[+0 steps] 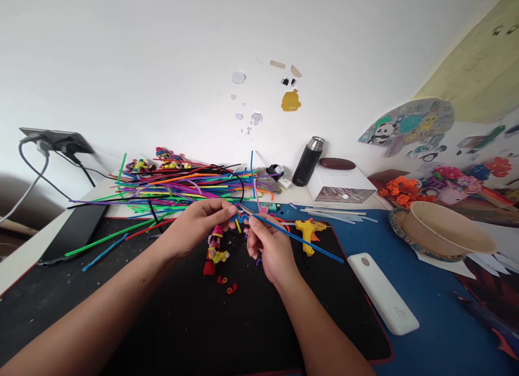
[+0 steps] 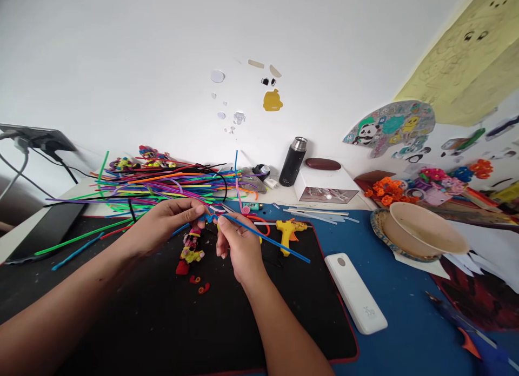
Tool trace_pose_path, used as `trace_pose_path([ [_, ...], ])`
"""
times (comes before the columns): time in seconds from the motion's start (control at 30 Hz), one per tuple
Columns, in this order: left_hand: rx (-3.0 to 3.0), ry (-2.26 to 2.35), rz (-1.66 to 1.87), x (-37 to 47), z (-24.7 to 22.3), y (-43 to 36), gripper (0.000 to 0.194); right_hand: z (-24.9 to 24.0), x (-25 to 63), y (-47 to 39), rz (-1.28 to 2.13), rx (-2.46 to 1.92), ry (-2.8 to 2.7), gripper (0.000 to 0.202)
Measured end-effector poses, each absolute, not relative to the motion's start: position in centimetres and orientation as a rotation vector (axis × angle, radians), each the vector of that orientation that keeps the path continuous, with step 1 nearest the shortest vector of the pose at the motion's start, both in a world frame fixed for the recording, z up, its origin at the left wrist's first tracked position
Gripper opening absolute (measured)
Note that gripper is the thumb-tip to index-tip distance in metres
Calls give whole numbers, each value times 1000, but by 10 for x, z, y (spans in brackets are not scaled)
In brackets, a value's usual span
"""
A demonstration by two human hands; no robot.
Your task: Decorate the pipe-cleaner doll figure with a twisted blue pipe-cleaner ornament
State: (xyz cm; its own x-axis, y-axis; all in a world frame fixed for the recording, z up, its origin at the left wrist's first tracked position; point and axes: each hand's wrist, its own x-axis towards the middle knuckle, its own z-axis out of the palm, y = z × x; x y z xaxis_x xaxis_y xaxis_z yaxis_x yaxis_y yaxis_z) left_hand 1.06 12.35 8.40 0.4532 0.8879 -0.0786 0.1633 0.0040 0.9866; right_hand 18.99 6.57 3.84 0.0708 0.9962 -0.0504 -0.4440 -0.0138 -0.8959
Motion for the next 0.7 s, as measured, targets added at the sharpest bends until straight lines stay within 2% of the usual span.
trace_pose_path([
  [0.37,1754,937,777,10,83,122,45,35,192,68,1391,-890,-735,40],
  [0.57,1912,953,852,17,80,113,31,36,191,68,1409,-874,-728,40],
  [0.7,1928,999,871,19,83,111,30,38,190,67,1419,-875,-726,41],
])
